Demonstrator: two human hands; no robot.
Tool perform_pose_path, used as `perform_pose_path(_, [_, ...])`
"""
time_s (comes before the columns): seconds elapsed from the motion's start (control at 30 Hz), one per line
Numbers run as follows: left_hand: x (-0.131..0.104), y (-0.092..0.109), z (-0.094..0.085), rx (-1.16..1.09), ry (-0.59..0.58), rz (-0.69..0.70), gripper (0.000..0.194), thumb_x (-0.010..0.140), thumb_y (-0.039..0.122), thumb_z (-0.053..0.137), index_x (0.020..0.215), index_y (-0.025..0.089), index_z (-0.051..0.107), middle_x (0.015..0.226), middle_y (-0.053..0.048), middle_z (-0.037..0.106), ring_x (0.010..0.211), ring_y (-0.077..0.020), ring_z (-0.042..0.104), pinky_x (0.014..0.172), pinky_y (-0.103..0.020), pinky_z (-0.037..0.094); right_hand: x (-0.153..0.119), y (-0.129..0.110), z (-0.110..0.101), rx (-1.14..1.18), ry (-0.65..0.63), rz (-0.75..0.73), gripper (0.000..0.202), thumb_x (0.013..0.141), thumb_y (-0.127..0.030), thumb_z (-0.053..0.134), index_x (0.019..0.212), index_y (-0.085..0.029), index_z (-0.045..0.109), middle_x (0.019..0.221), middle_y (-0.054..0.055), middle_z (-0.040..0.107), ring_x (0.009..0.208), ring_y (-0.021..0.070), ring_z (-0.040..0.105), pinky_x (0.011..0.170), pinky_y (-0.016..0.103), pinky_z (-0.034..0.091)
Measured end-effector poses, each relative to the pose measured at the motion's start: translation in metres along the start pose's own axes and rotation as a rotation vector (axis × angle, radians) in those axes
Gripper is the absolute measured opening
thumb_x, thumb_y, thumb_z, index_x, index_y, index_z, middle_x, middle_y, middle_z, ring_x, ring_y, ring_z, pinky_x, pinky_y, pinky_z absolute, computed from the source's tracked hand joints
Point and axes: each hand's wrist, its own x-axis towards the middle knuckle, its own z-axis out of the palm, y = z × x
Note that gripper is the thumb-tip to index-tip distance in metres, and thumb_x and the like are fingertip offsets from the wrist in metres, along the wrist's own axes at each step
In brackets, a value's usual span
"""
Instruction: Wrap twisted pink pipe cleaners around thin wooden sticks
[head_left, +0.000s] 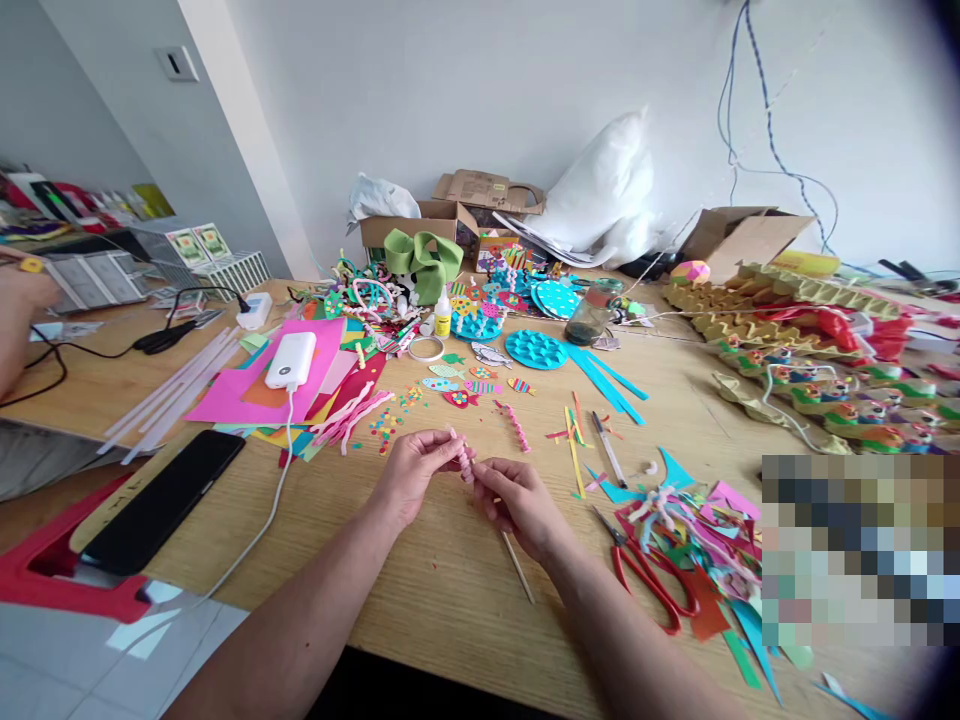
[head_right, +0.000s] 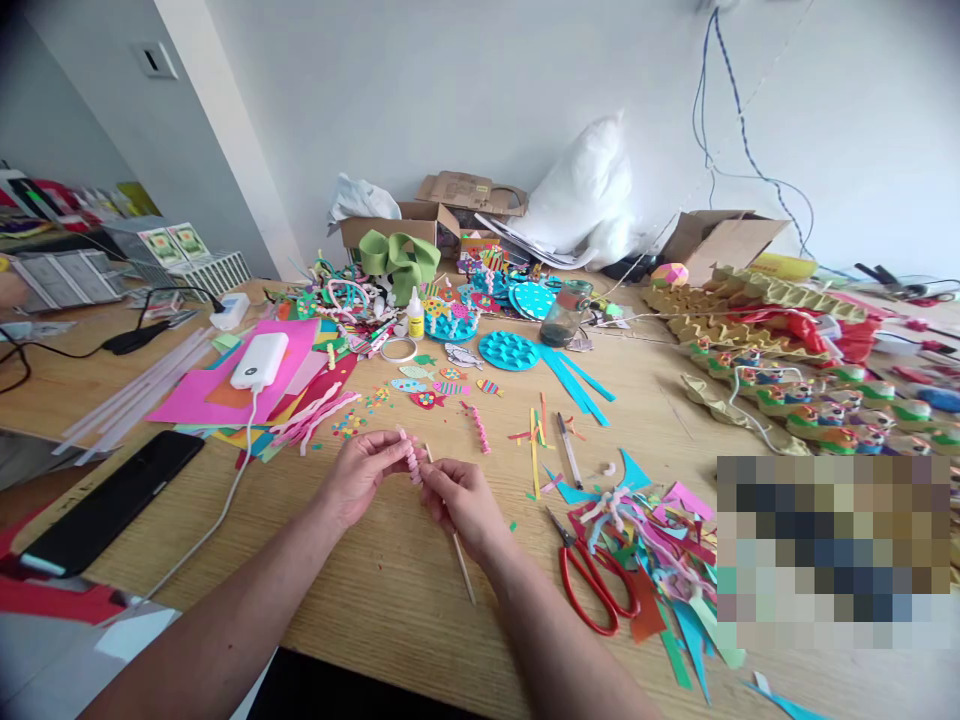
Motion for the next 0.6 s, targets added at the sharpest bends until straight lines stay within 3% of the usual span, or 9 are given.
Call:
perform_pose_path(0.27, [-0.0005, 0.0008, 0.0003, -0.007, -0.009, 0.018, 0.020, 0.068, 0.031, 0.073, 0.069, 0.012, 0.068, 0.069, -0.004, 0.067, 0.066, -0.0133, 0.060, 0.068, -0.027, 0.049, 0.0012, 0.0023, -0.0005, 0.119, -0.057, 0.088, 0.036, 0.064, -0.047, 0.072, 0.070, -0.014, 0.060, 0.055, -0.005, 0.053, 0.035, 0.0026, 0.035, 0.029, 0.016, 0.014])
perform_pose_path(0.43, [-0.0008, -0.0003, 0.0010, -0.044, 0.014, 0.001, 0.025, 0.066, 0.028, 0.075, 0.087, 0.014, 0.070, 0.066, -0.002, 0.066, 0.066, -0.0131, 0.061, 0.069, -0.028, 0.049, 0.0010, 0.0039, 0.0000, 0.144, -0.056, 0.093, 0.033, 0.065, -0.043, 0.073, 0.069, -0.014, 0.059, 0.052, -0.005, 0.052, 0.034, 0.0024, 0.036, 0.029, 0.015, 0.015])
perform_pose_path(0.6, [-0.0003, -0.0023, 0.0000, -0.010, -0.001, 0.010, 0.019, 0.067, 0.029, 0.074, 0.074, 0.012, 0.070, 0.069, -0.003, 0.066, 0.073, -0.0163, 0.063, 0.068, -0.027, 0.049, -0.0002, 0.0030, 0.0003, 0.173, -0.075, 0.093, 0.033, 0.066, -0.042, 0.073, 0.072, -0.013, 0.061, 0.056, -0.004, 0.055, 0.036, 0.0021, 0.037, 0.029, 0.014, 0.015])
